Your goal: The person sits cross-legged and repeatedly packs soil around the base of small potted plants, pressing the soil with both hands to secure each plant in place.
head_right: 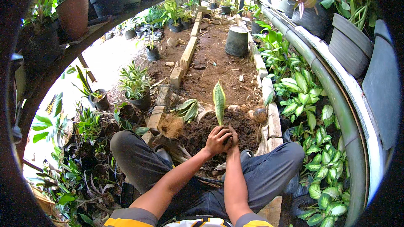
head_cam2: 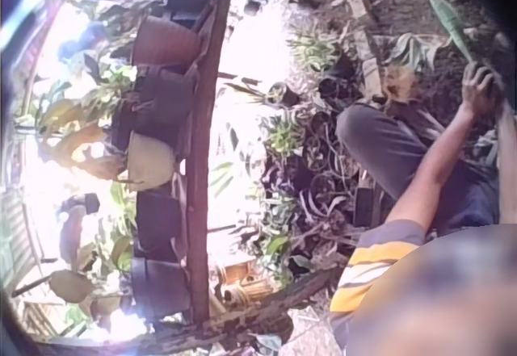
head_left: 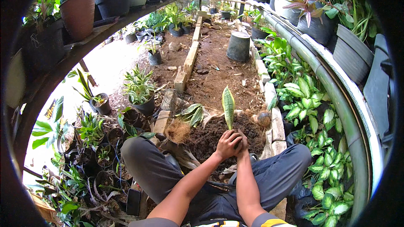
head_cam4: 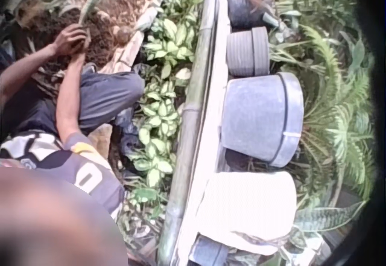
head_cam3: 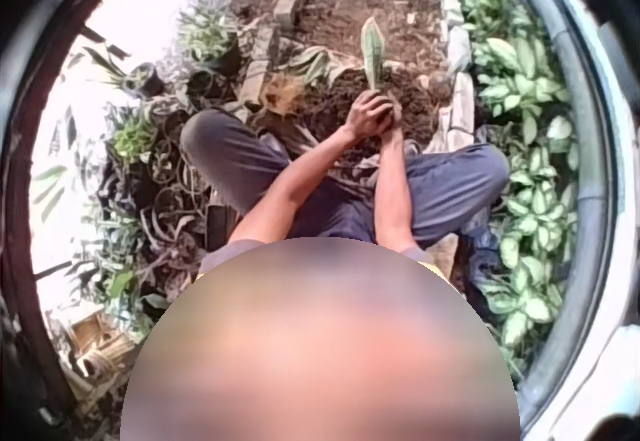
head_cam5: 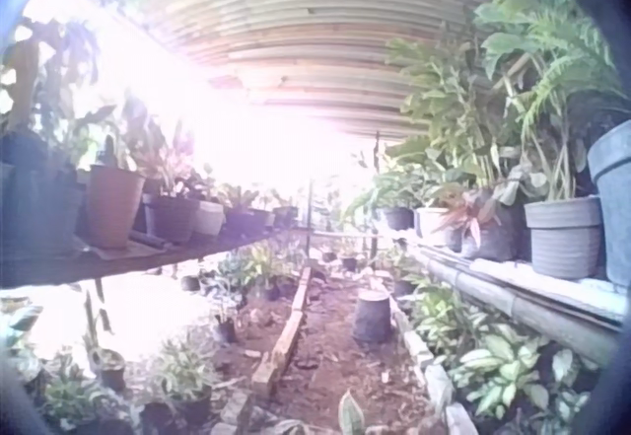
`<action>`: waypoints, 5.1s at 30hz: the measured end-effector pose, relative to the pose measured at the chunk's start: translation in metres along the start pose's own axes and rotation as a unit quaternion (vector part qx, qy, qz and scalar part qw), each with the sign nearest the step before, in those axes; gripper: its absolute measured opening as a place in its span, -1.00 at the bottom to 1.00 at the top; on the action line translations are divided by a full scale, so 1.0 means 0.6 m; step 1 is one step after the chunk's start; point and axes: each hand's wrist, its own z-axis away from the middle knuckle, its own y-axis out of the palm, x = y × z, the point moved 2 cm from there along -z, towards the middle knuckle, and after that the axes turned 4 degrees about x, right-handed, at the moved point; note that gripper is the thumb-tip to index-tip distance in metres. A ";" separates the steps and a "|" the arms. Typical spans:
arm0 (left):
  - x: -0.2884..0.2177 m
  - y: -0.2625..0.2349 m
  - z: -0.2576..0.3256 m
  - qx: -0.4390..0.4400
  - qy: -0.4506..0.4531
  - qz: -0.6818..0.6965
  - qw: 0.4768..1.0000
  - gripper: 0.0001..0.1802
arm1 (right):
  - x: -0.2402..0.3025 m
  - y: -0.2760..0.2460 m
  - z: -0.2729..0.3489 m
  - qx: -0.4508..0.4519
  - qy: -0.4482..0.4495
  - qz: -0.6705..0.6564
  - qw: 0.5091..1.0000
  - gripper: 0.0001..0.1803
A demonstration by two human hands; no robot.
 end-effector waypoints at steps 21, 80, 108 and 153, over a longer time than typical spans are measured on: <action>0.006 0.006 0.009 0.004 -0.007 -0.013 1.000 -0.74 | -0.016 -0.018 0.002 -0.009 0.004 0.009 1.000 -0.63; 0.030 0.015 0.048 0.122 0.061 -0.068 0.988 -0.44 | -0.004 -0.017 0.014 -0.116 0.086 0.053 0.988 -0.65; 0.055 0.032 -0.018 0.072 -0.539 0.473 0.693 -0.35 | 0.018 0.143 0.017 -0.396 -0.179 0.414 0.800 -0.42; -0.018 -0.010 -0.028 -0.014 -0.145 -0.019 0.989 -0.77 | -0.013 0.039 0.006 -0.070 0.004 -0.019 0.997 -0.62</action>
